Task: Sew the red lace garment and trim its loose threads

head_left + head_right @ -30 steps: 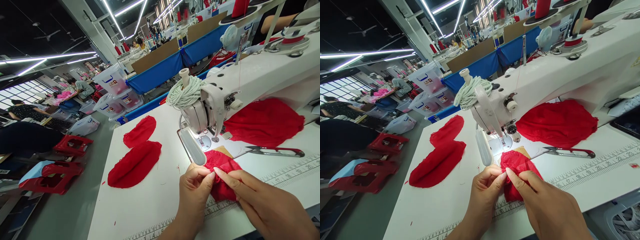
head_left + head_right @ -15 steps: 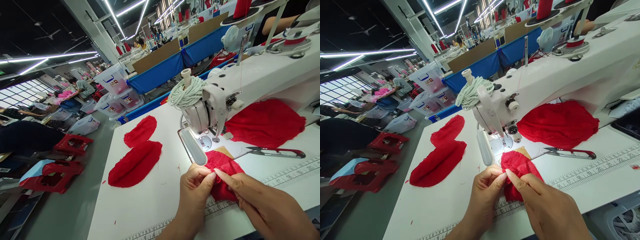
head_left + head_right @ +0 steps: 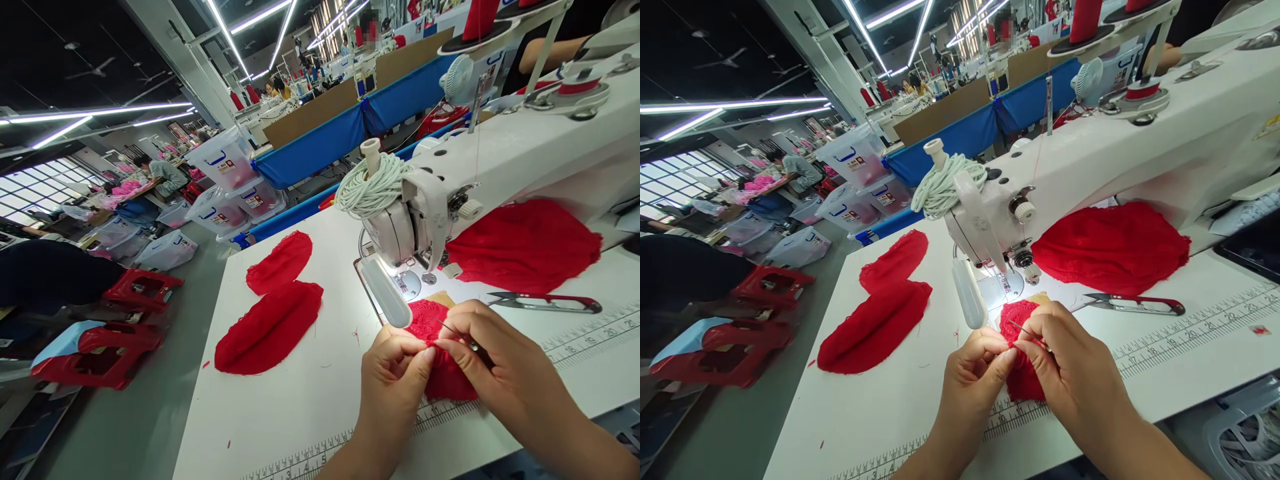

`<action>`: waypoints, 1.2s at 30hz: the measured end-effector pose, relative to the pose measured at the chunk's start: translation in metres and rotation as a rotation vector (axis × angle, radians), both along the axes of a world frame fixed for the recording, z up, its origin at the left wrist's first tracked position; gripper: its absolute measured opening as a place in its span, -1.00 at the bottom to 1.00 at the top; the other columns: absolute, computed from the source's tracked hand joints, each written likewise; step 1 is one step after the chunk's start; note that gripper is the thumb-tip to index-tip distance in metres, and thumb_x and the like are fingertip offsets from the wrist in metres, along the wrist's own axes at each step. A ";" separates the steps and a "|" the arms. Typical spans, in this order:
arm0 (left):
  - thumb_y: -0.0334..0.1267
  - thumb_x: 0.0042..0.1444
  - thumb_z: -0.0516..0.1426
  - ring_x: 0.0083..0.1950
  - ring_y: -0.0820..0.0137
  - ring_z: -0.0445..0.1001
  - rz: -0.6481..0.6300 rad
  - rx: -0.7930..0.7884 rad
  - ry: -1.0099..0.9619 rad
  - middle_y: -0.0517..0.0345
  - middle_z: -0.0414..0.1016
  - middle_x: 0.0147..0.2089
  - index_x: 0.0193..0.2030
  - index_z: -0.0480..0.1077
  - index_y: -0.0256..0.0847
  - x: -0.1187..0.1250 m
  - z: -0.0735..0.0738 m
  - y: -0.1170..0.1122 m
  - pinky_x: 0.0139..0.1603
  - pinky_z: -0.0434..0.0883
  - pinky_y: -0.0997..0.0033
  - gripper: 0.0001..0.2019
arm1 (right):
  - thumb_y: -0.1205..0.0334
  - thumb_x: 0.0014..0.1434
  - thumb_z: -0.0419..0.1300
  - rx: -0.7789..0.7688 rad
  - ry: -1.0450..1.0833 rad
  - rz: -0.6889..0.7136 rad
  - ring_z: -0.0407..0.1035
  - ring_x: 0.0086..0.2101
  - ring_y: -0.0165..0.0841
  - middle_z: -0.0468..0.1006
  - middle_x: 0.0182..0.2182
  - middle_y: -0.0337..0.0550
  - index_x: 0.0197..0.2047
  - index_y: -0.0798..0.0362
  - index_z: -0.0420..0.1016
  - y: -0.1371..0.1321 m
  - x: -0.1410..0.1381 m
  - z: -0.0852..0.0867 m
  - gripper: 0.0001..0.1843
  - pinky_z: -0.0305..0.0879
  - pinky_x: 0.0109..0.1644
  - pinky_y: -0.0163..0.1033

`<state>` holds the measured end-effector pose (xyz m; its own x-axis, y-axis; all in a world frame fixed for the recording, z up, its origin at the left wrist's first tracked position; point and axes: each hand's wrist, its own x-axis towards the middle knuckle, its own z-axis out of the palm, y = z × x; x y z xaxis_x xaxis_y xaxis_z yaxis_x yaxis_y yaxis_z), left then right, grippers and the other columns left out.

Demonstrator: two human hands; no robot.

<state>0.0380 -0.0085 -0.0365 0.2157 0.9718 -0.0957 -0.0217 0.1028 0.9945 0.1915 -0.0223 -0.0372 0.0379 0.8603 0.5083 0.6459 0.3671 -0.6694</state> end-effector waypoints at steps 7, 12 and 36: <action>-0.17 0.05 0.30 -0.28 0.38 0.29 0.023 -0.120 -0.086 0.17 0.32 -0.40 -0.51 0.49 -0.21 0.004 0.001 0.002 -0.22 0.27 0.39 -0.79 | 0.23 0.32 0.02 0.074 -0.156 -0.215 0.45 -0.44 -0.34 0.48 -0.41 -0.22 -0.32 -0.06 0.30 0.005 0.018 -0.001 -0.85 0.35 -0.46 -0.30; -0.10 0.01 0.33 -0.34 0.43 0.26 0.029 -0.227 -0.163 0.19 0.31 -0.41 -0.50 0.49 -0.24 0.006 -0.001 0.003 -0.28 0.26 0.43 -0.74 | 0.24 0.32 0.03 0.137 -0.165 -0.219 0.53 -0.30 -0.32 0.57 -0.25 -0.14 -0.08 -0.04 0.44 0.004 0.023 0.005 -0.81 0.44 -0.29 -0.27; -0.02 0.12 0.27 -0.42 0.53 0.27 0.008 -0.296 -0.256 0.26 0.38 -0.46 -0.36 0.39 -0.24 0.006 -0.003 0.001 -0.33 0.24 0.51 -0.70 | 0.16 0.33 0.06 0.032 -0.018 -0.244 0.54 -0.20 -0.27 0.64 -0.20 -0.14 -0.08 -0.05 0.52 0.008 0.034 -0.001 -0.77 0.47 -0.10 -0.19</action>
